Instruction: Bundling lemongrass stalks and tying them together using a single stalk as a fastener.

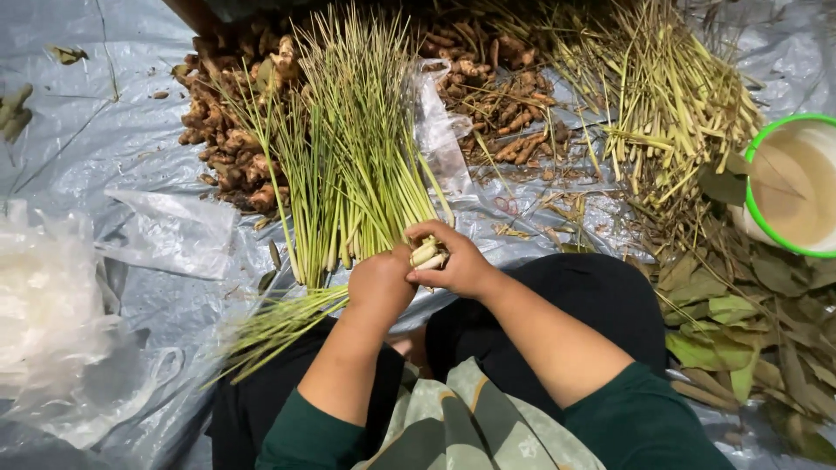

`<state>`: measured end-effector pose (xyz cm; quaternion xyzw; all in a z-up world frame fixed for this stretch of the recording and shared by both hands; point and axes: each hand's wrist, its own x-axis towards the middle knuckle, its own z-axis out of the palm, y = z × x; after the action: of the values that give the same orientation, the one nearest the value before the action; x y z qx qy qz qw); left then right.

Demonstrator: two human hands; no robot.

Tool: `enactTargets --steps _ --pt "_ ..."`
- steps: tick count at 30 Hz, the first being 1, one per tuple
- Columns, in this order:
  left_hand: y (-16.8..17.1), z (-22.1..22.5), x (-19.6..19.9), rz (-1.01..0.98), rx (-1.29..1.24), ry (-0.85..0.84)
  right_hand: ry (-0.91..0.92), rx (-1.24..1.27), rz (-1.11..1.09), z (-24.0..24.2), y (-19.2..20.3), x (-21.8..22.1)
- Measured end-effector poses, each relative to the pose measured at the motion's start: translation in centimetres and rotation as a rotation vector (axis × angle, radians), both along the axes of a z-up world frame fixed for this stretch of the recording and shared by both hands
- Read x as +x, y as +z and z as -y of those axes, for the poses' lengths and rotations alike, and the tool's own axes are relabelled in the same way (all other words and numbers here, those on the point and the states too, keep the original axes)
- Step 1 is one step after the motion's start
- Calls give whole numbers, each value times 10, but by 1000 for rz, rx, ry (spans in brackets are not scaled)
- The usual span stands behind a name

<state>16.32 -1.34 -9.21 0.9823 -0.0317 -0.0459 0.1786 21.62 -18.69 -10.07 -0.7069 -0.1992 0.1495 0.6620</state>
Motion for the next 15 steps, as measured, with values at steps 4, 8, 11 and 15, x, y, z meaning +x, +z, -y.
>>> enactTargets --steps 4,8,11,15 --pt "45 4 8 -228 -68 38 78 149 -352 -1 14 3" --pt "50 -6 9 -309 -146 4 32 122 -287 -2 14 6" --pt "52 -10 9 -256 -67 10 -14 153 -274 0 11 9" --pt "56 -4 9 -265 -119 84 -119 383 -168 -8 9 4"
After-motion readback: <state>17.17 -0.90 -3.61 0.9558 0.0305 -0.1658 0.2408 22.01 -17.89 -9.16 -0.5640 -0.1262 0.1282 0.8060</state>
